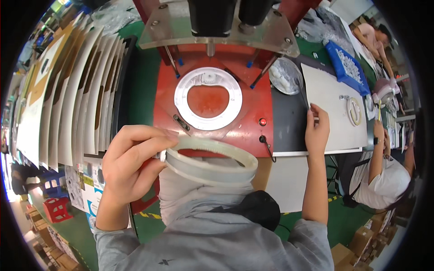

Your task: Applying adhesive to circular plastic rings and attaching them to filter bag components using a manual press station.

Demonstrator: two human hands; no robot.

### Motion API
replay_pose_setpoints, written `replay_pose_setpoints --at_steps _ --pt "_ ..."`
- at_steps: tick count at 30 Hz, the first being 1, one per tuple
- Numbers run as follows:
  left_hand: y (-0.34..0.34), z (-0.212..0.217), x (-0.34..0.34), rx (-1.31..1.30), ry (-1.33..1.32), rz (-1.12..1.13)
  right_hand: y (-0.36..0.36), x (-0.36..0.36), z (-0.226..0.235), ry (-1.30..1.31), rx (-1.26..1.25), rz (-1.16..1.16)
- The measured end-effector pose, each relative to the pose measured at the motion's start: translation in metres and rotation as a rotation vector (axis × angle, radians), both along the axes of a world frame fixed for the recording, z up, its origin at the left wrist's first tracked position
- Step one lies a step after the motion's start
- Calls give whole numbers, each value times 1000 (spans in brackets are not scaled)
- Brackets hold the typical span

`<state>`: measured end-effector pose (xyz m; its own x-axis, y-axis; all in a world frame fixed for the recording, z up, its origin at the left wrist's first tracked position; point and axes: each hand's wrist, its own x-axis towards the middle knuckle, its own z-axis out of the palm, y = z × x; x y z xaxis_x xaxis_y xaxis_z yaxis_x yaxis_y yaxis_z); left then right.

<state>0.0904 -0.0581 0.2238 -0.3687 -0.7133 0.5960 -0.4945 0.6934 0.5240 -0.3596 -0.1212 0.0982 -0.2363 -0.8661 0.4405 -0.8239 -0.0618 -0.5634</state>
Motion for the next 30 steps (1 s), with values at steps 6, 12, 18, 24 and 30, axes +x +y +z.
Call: replay_pose_setpoints --at_steps 6,12,18,24,30 --pt "-9 -4 1 232 99 99 21 63 56 2 -163 124" --pt "-19 -41 -36 585 554 178 43 165 99 40 -255 704" --pt "-21 -41 -58 574 606 302 33 215 98 156 -169 745" --pt "-35 -51 -66 467 572 417 17 215 111 217 -99 773" --pt "-45 -58 -49 197 340 471 -13 212 120 239 -15 811"
